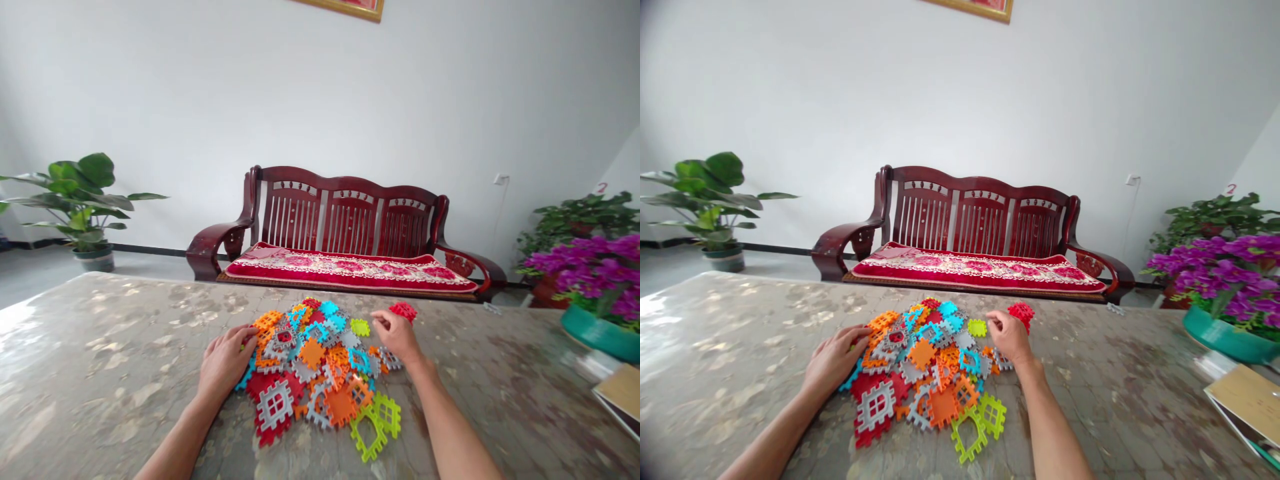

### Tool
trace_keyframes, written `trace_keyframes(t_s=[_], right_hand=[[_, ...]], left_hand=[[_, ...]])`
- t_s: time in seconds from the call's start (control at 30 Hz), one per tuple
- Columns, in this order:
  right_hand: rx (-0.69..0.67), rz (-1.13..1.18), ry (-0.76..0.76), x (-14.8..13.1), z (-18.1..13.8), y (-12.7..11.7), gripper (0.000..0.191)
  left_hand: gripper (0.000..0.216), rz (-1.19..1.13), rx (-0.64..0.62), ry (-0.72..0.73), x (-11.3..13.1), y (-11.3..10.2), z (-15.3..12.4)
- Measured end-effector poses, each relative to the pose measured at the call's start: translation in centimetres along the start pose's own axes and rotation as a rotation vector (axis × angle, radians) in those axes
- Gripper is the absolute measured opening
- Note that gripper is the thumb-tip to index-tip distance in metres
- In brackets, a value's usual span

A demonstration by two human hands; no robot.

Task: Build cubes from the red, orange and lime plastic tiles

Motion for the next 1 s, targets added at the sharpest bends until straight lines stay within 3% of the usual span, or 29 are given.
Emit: trace_keyframes(t_s=[0.13,0.3,0.57,0.7,0.83,1.0], right_hand=[[-0.157,-0.113,-0.02,-0.7,-0.4,2.1,0.028],[-0.035,-0.246,0.032,0.0,-0.7,1.3,0.034],[-0.158,-0.144,-0.078,-2.9,-1.5,3.8,0.044],[-0.256,-0.128,-0.082,-4.2,-2.3,4.9,0.033],[-0.265,-0.087,-0.103,-5.1,-2.7,4.9,0.018],[-0.216,-0.027,0.024,-4.0,-2.5,4.5,0.021]], left_hand=[[0.037,0.008,0.003,-0.003,0.0,0.0,0.1],[0.037,0.009,-0.005,0.006,-0.1,0.2,0.2],[0.037,0.001,-0.013,-0.005,-0.2,0.3,0.2],[0.036,0.002,-0.02,-0.001,-0.1,0.3,0.2],[0.036,0.005,-0.002,-0.004,0.0,0.0,0.0],[0.036,0.001,-0.004,0.004,0.1,0.0,0.0]])
Point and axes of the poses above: each hand's wrist, its own z-axis towards the middle knuckle, its own y-axis out of the palm, x = y × z, the point moved 7 cm from there along z, towards the middle knuckle, and after that the axes turned 7 degrees about z, right-handed, at the moved point
